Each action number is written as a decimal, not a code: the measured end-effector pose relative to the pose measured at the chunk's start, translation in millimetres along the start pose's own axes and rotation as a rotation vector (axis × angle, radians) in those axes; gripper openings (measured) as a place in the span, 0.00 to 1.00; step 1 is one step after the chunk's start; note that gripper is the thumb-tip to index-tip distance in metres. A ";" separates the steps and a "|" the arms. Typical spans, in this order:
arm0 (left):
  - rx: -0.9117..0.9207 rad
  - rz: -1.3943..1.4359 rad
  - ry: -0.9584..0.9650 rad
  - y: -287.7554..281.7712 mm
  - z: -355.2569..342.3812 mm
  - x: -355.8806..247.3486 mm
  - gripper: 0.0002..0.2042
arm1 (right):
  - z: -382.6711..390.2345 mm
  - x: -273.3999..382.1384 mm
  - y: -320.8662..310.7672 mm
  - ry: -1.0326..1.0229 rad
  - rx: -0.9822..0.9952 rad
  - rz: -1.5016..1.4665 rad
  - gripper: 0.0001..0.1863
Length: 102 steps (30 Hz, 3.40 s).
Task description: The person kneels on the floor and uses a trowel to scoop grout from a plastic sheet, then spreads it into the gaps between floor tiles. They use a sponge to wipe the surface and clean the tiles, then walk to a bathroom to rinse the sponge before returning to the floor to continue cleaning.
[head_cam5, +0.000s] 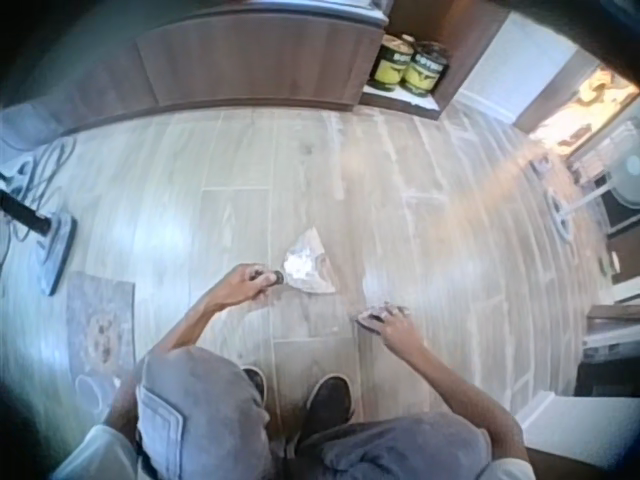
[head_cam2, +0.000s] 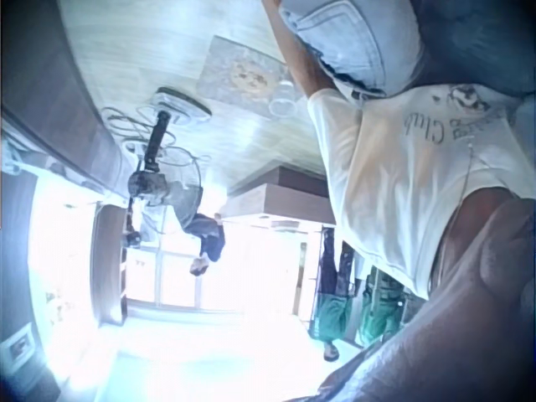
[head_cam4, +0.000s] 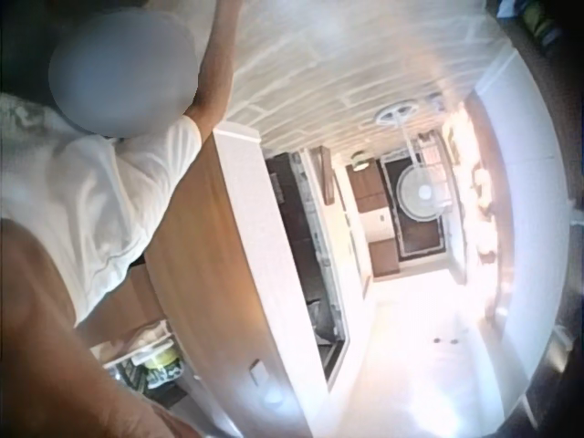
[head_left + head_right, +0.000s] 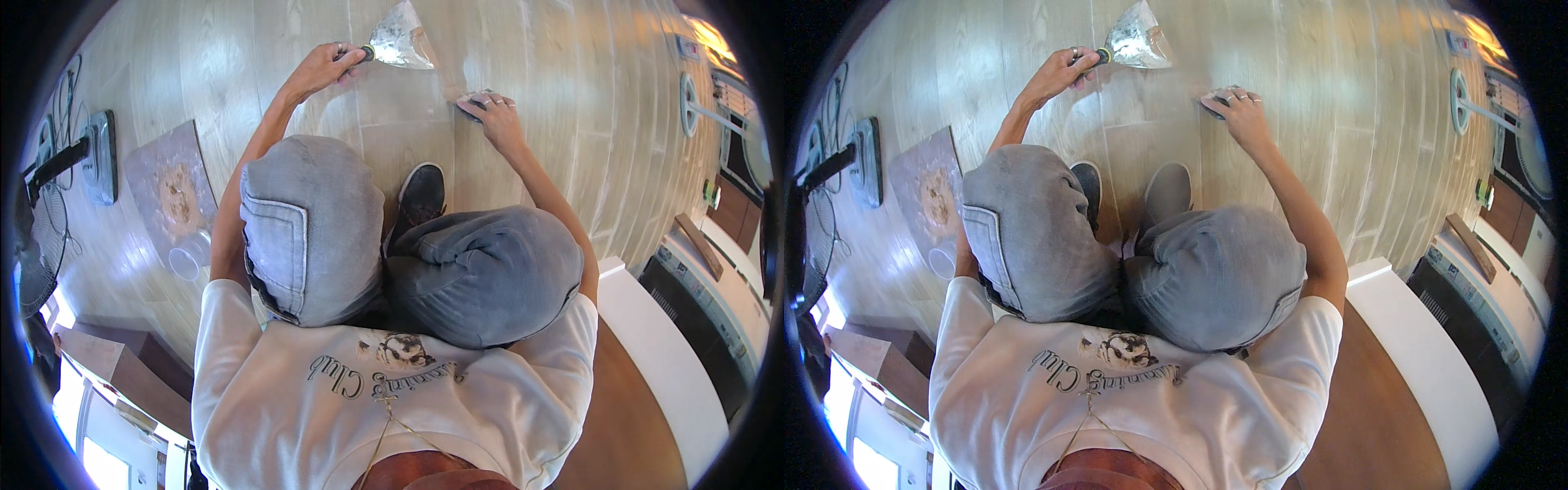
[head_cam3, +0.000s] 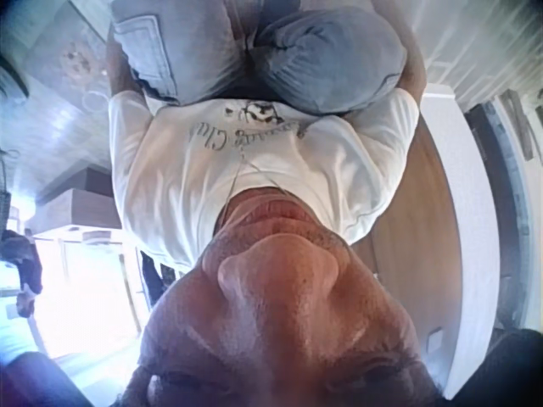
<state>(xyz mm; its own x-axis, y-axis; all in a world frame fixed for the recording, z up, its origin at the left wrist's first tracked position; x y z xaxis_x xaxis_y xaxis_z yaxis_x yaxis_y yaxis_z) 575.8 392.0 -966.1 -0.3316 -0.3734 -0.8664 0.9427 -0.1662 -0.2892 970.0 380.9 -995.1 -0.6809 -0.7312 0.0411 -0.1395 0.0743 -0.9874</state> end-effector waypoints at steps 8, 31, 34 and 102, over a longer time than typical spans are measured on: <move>0.030 0.026 0.016 2.7 3.3 13.0 0.21 | -42.9 -4.9 -1.5 0.099 0.106 -0.022 0.26; 0.030 0.098 -0.026 3.8 4.2 15.8 0.22 | -52.9 -15.4 3.9 0.082 0.073 -0.004 0.28; 0.037 0.090 -0.014 -2.8 5.7 17.1 0.21 | -66.3 -7.1 8.7 0.092 0.138 -0.028 0.27; 0.320 -0.165 0.064 58.1 28.6 4.8 0.20 | 2.0 32.9 -53.7 0.021 0.147 -0.159 0.32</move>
<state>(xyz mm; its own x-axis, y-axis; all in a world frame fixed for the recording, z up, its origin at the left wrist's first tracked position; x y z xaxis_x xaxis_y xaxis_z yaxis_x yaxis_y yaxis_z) 628.0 354.4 -975.4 -0.4655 -0.2616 -0.8455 0.8147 -0.5000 -0.2938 956.5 351.5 -941.0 -0.6735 -0.7116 0.2001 -0.1415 -0.1415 -0.9798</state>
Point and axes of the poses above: each hand's wrist, its own z-axis away from the middle knuckle, its own y-axis out of the palm, x = y × z, the point moved 2 cm from there along -z, towards the middle knuckle, and after that the axes turned 9 degrees about -x, right-handed, at the moved point
